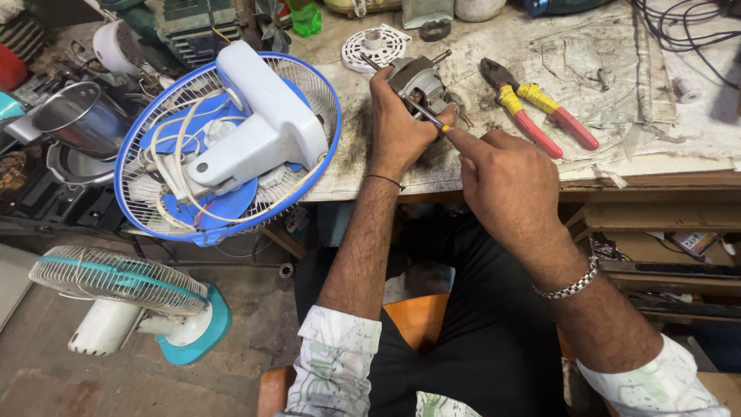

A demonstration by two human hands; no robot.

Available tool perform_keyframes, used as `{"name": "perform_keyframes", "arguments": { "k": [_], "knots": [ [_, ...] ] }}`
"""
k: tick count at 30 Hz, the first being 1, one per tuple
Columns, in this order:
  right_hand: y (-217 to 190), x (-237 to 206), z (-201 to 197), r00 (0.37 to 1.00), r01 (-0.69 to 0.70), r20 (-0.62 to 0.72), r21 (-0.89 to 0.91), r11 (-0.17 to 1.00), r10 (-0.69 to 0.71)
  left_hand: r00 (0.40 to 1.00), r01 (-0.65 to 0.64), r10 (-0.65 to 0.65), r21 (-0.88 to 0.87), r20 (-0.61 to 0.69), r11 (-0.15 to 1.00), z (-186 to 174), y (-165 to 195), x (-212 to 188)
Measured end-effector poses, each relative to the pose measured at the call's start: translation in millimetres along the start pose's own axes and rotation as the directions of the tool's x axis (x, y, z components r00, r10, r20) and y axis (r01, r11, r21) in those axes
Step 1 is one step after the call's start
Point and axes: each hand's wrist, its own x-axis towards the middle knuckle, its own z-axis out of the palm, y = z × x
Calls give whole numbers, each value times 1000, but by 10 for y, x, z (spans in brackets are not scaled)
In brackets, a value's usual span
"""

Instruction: The person disassembles a small electrical motor on a cluttered workbench using a screwdriver and pliers. They remove screws, separate the motor housing, and manipulate internal components and wires.

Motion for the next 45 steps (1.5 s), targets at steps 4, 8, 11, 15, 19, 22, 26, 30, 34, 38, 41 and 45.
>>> {"name": "perform_keyframes", "arguments": {
  "k": [4,8,11,15,19,22,26,30,34,38,41,45],
  "knots": [
    [14,-4,11,1000,7,8,-26,1000,-7,1000,-20,20,9,-11,1000,-4,8,-4],
    [22,2,16,1000,7,27,-31,1000,-6,1000,1,-1,12,7,1000,-5,7,0],
    [14,7,8,999,3,37,-23,1000,-2,1000,-8,8,15,6,1000,-1,-1,6],
    [19,13,-4,1000,8,18,-22,1000,-8,1000,-27,27,10,-5,1000,10,-23,-2],
    [72,18,25,999,29,-22,95,995,-27,999,-41,42,28,-23,999,24,-40,-11],
    [138,52,53,999,-40,26,235,971,35,995,-89,91,47,-42,995,34,-40,-8],
    [240,190,18,993,-121,48,425,897,111,991,-119,124,95,-50,988,35,-39,-13],
    [250,332,-44,877,-411,419,398,820,236,990,-130,137,163,-34,978,31,-40,-22],
    [89,204,-36,979,-96,181,14,995,92,993,-112,117,167,-17,980,46,-17,3],
    [43,103,-20,994,101,62,-114,988,-94,996,-89,91,191,-4,978,42,17,9],
    [74,144,22,997,-11,75,33,999,8,996,-84,89,120,-34,989,16,35,-11],
    [52,142,87,999,-20,41,198,980,13,998,-3,4,25,-60,1000,-6,30,-19]
  ]
}}
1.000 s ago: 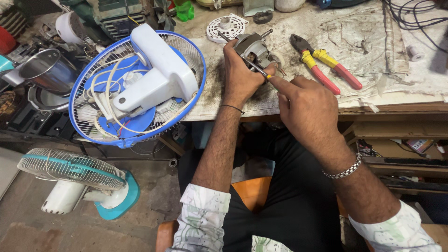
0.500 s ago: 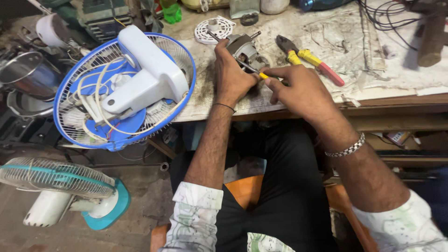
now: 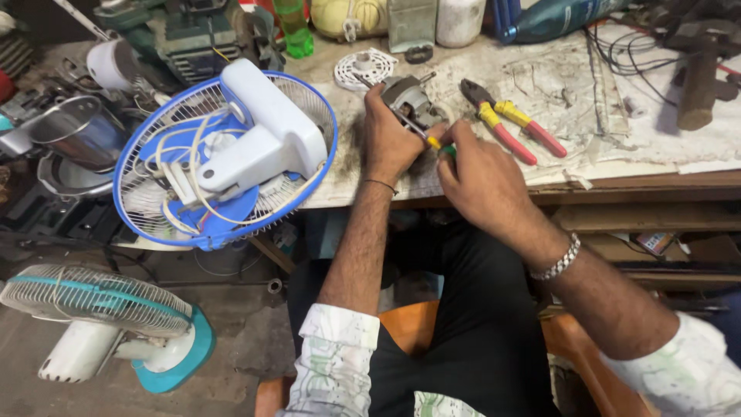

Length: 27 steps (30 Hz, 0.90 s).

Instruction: The person disassembles a small electrical motor on a cluttered workbench using a screwdriver and pliers. They remove screws, separate the motor housing, and manipulate internal components and wires.

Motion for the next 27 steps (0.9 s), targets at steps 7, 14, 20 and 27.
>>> {"name": "perform_keyframes", "arguments": {
  "k": [7,14,20,27],
  "knots": [
    [-179,-154,-11,995,-59,-87,-88,994,51,992,-115,118,90,-34,989,47,-81,10],
    [-10,39,-120,973,-225,74,91,970,219,994,-103,103,17,-28,995,47,-77,5],
    [94,23,-19,968,-241,102,141,960,228,994,-111,110,-51,-23,992,44,-56,2],
    [343,14,141,852,-521,365,652,551,375,995,-98,97,-109,-17,989,42,-36,39]
  ]
}}
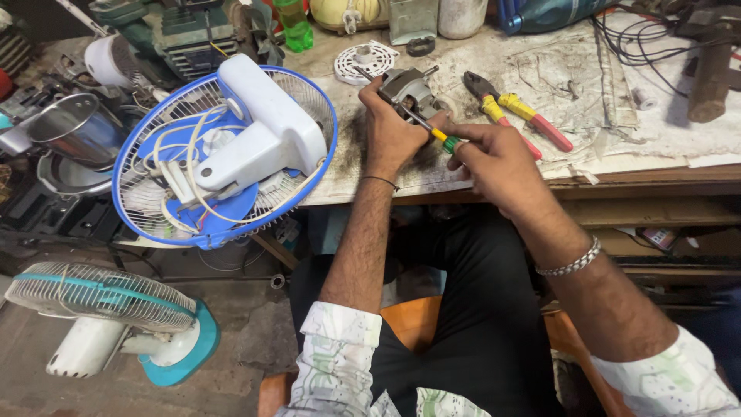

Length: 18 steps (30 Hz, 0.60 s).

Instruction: The person disassembles a small electrical motor on a cluttered workbench using a screwdriver and pliers. They remove screws, separate the motor housing, and manipulate internal components and wires.

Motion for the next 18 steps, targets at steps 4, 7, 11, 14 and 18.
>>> {"name": "perform_keyframes", "arguments": {
  "k": [4,7,11,14,18],
  "knots": [
    [84,47,-119,971,-232,124,262,937,206,999,34,-34,46,-9,998,-3,24,-18],
    [17,54,-123,963,-223,176,97,970,204,1000,1,0,82,-11,997,-2,40,-42],
    [-103,-120,62,920,238,48,-858,455,-389,1000,-6,9,107,-28,994,6,67,-47],
    [-150,-251,150,832,265,82,-927,264,-548,999,31,-27,96,-39,995,5,87,-46],
    [-139,-246,166,871,264,-46,-796,545,-489,998,55,-52,90,-35,994,-28,90,-38]
  ]
}}
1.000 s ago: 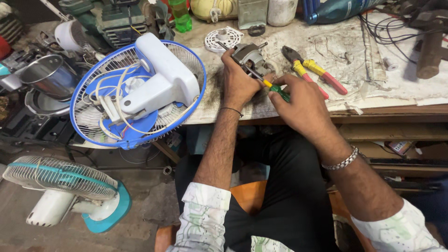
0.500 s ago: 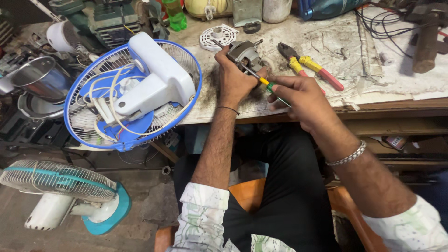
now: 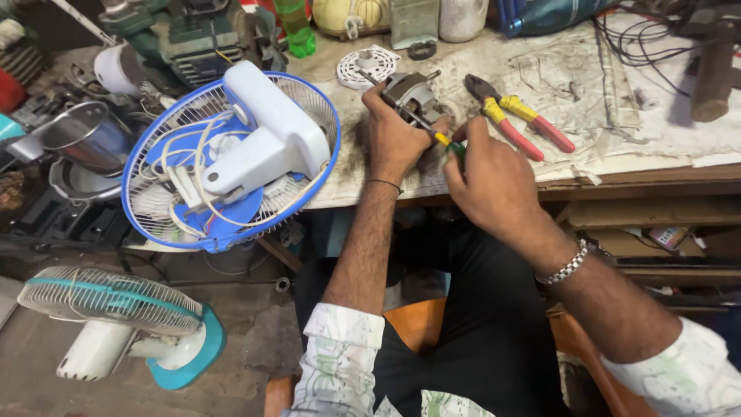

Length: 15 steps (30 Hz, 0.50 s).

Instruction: The person disassembles a small electrical motor on a cluttered workbench using a screwdriver and pliers. They remove screws, separate the motor housing, and manipulate internal components and wires.

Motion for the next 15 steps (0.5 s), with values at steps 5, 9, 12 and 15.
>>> {"name": "perform_keyframes", "arguments": {
  "k": [5,9,12,15],
  "knots": [
    [113,115,-66,975,-223,130,477,850,183,1000,-11,10,-33,-20,999,20,3,-16],
    [64,173,-145,892,-394,341,266,880,296,998,-54,55,30,-24,998,20,6,-21],
    [-46,55,-163,994,84,-61,-141,986,-93,995,-93,95,90,-12,992,6,19,-19],
    [-93,3,-155,980,133,-121,-204,970,-160,1000,-23,23,72,0,997,0,47,-26]
  ]
}}
